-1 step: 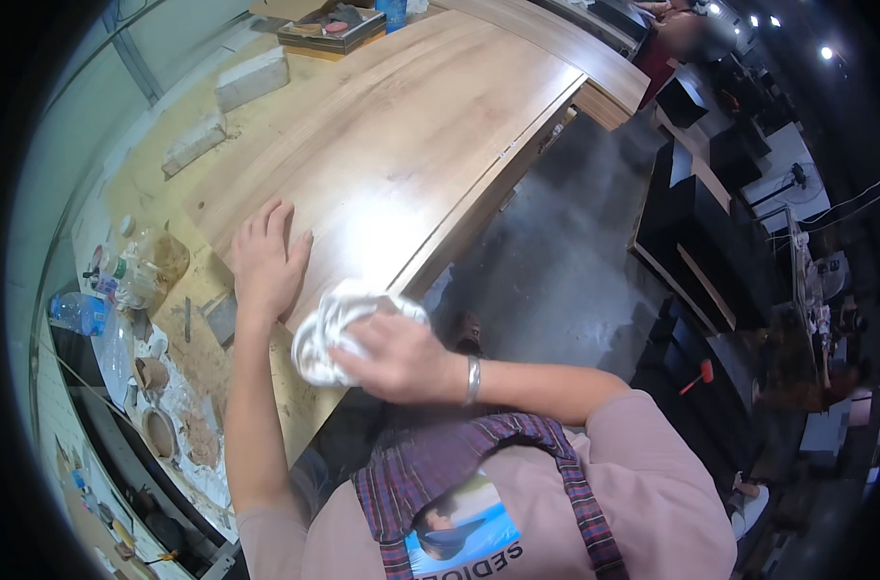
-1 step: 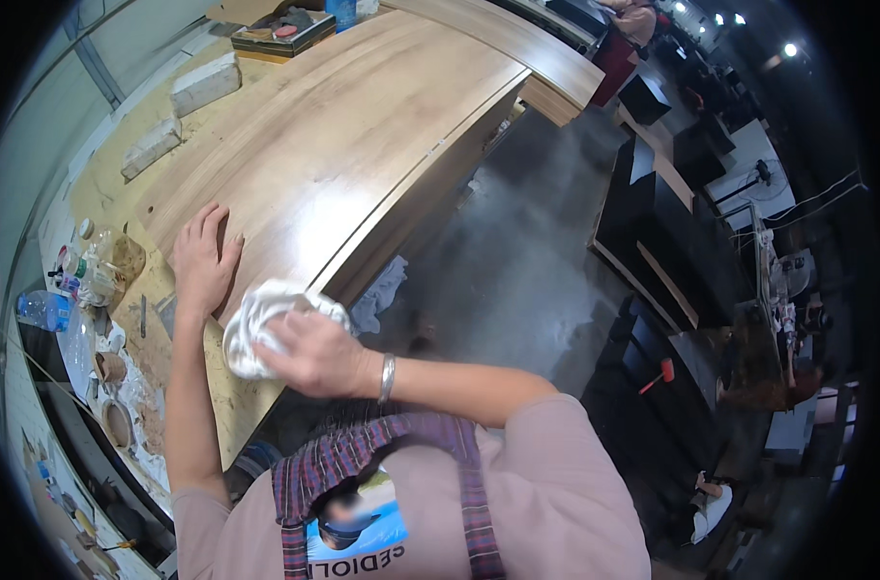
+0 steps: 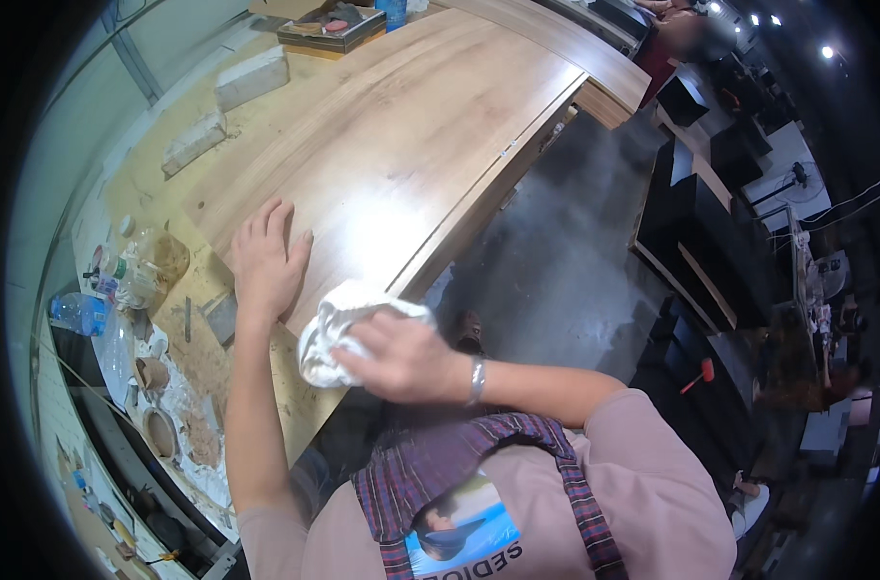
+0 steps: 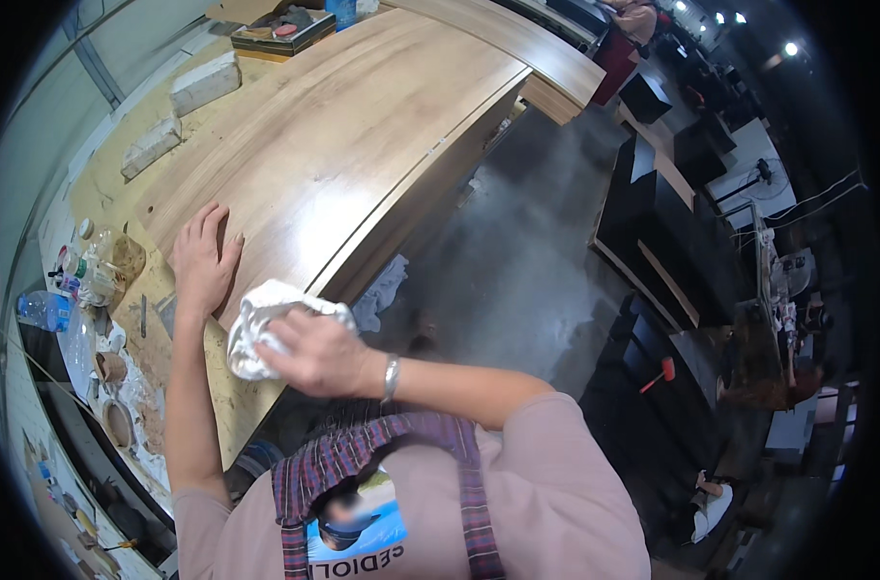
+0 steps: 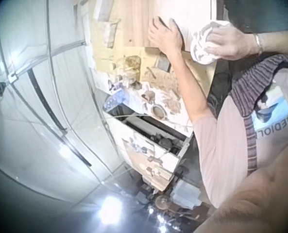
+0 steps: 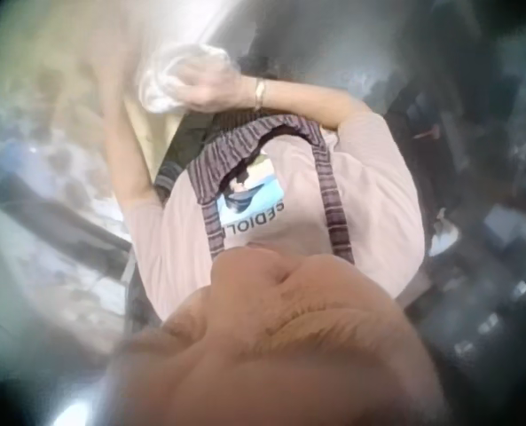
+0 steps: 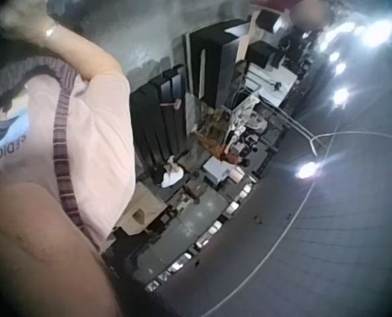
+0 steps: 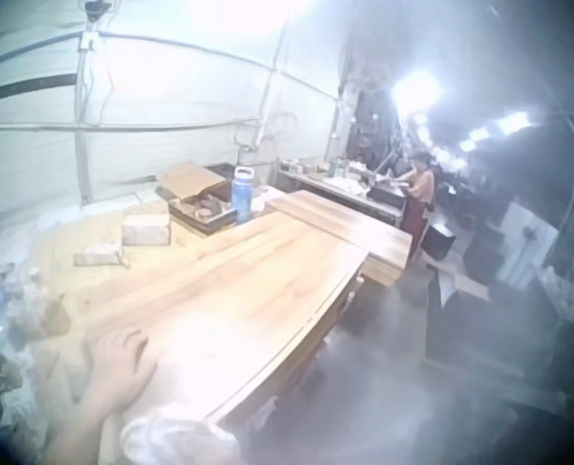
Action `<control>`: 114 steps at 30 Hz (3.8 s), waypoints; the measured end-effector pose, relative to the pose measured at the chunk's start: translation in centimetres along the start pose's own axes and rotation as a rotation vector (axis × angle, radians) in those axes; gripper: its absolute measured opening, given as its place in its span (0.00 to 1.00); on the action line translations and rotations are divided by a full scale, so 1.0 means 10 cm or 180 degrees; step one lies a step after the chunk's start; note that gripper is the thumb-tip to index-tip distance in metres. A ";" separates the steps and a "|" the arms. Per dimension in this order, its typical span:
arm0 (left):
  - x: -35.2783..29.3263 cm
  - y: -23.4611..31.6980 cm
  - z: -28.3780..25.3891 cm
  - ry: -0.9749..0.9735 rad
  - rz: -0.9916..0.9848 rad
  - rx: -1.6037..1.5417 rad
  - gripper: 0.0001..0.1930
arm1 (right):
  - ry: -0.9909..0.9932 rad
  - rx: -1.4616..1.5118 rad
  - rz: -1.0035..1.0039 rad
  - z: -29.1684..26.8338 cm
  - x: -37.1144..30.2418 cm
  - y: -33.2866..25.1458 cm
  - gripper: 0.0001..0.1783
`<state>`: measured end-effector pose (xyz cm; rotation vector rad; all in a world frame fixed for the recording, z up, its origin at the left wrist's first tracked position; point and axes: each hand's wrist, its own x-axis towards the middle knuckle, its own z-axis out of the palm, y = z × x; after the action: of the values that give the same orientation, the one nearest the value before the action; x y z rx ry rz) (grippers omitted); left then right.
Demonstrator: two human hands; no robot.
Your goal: The person sands a wooden board with a sanding block and wipes it with a cloth, repeating the cycle across the surface. The board is flipped to work on both sides, and the person continues alternating sanding and wiping motions.
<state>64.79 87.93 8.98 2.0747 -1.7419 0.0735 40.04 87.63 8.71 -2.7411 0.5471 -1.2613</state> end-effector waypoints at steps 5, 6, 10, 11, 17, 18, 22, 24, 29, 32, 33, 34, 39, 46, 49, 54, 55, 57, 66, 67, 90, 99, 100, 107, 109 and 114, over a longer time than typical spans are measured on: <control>-0.07 -0.09 -0.01 0.0164 0.0064 0.0158 0.26 | 0.0185 -0.0695 0.1127 -0.35 0.09 0.70 0.22; -0.06 -0.11 0.01 0.0192 0.0115 0.0186 0.26 | 0.0110 -0.0427 0.0627 -0.33 0.16 0.51 0.23; 0.01 0.01 0.00 0.0116 0.0129 0.0067 0.25 | -0.0623 0.0143 -0.0234 -0.03 -0.05 -0.11 0.20; -0.01 -0.05 -0.01 0.0125 0.0124 0.0093 0.25 | -0.0552 -0.0002 -0.0132 -0.06 -0.08 0.07 0.20; -0.01 -0.08 -0.04 0.0125 -0.0006 0.0162 0.25 | 0.0240 -0.1155 0.0268 -0.48 -0.03 0.79 0.15; -0.02 -0.04 0.00 0.0056 -0.0024 0.0138 0.25 | 0.0127 -0.0367 0.0212 -0.32 0.02 0.39 0.16; 0.07 -0.12 0.09 0.0022 0.0260 0.0188 0.24 | -0.0278 0.0593 -0.0237 0.16 -0.22 -0.11 0.14; 0.06 -0.13 0.09 -0.0079 0.0276 0.0229 0.25 | 0.0068 0.0166 0.0267 0.09 -0.31 0.41 0.15; 0.04 -0.30 0.13 -0.0141 0.0522 0.0175 0.24 | 0.0411 -0.0229 0.1293 -0.46 -0.12 1.31 0.23; 0.13 -0.34 0.28 -0.0214 0.0602 0.0023 0.24 | 0.0234 0.0153 0.0359 -0.15 -0.23 0.47 0.13; 0.08 -0.42 0.15 -0.0200 0.0549 0.0088 0.24 | 0.0253 0.0424 -0.0054 0.04 -0.24 0.19 0.11; 0.02 -0.41 0.11 -0.0135 0.0468 -0.0008 0.25 | 0.0648 0.0218 -0.0442 0.11 -0.31 0.08 0.09; -0.01 -0.39 0.10 -0.0171 0.0579 0.0336 0.24 | 0.0618 -0.0103 0.0734 -0.29 -0.37 1.21 0.17; 0.06 0.06 0.02 -0.0259 0.0035 0.0182 0.24 | 0.0661 -0.0997 0.1178 -0.69 -0.27 3.36 0.20; 0.03 0.05 0.04 -0.0256 -0.0303 0.0072 0.24 | 0.0553 -0.1517 0.1264 -0.91 -0.24 4.43 0.22; 0.40 0.26 0.30 -0.0205 -0.1058 -0.0838 0.25 | 0.0782 -0.1640 0.2333 -1.43 -0.10 6.03 0.16; 0.65 0.67 0.32 -0.0156 -0.1214 -0.1275 0.25 | 0.0772 -0.1336 0.2634 -1.55 -0.03 6.06 0.15; 1.19 1.60 0.45 -0.0198 -0.0949 -0.0857 0.31 | 0.1405 -0.0083 0.2419 -1.41 0.06 6.00 0.16; 3.43 3.64 2.26 -0.0451 0.1144 -0.0220 0.44 | 0.1096 0.1752 0.2476 -2.08 0.34 5.79 0.24; 3.64 3.83 2.42 -0.0446 0.1291 -0.0150 0.41 | 0.1451 0.1938 0.2739 -2.07 0.17 6.05 0.21; -1.04 2.06 0.33 0.0834 -0.2262 0.2355 0.21 | -0.1198 0.2049 -0.0366 -1.08 0.70 4.67 0.24; 1.24 0.90 0.42 0.1255 -0.2673 -0.1471 0.24 | -0.2033 0.0701 -0.1219 -0.94 0.69 4.27 0.45; 1.44 0.49 0.72 0.1260 -0.2139 -0.0890 0.25 | -0.1969 0.0694 -0.1233 -0.93 0.67 4.23 0.45; 3.34 0.21 1.45 0.0783 -0.1420 -0.1045 0.22 | -0.1820 0.0445 -0.1114 -0.97 0.58 4.20 0.44; 3.58 0.54 1.40 0.0487 -0.1514 -0.1003 0.19 | -0.1600 0.0382 -0.1093 -0.95 0.51 4.18 0.39; 3.72 0.82 1.24 0.0071 -0.1527 -0.0547 0.15 | -0.0853 0.0015 -0.1005 -0.90 0.22 4.07 0.24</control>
<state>61.93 48.08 11.56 2.2857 -1.1505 -0.1879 22.87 49.59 7.53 -3.0091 0.0894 -0.9112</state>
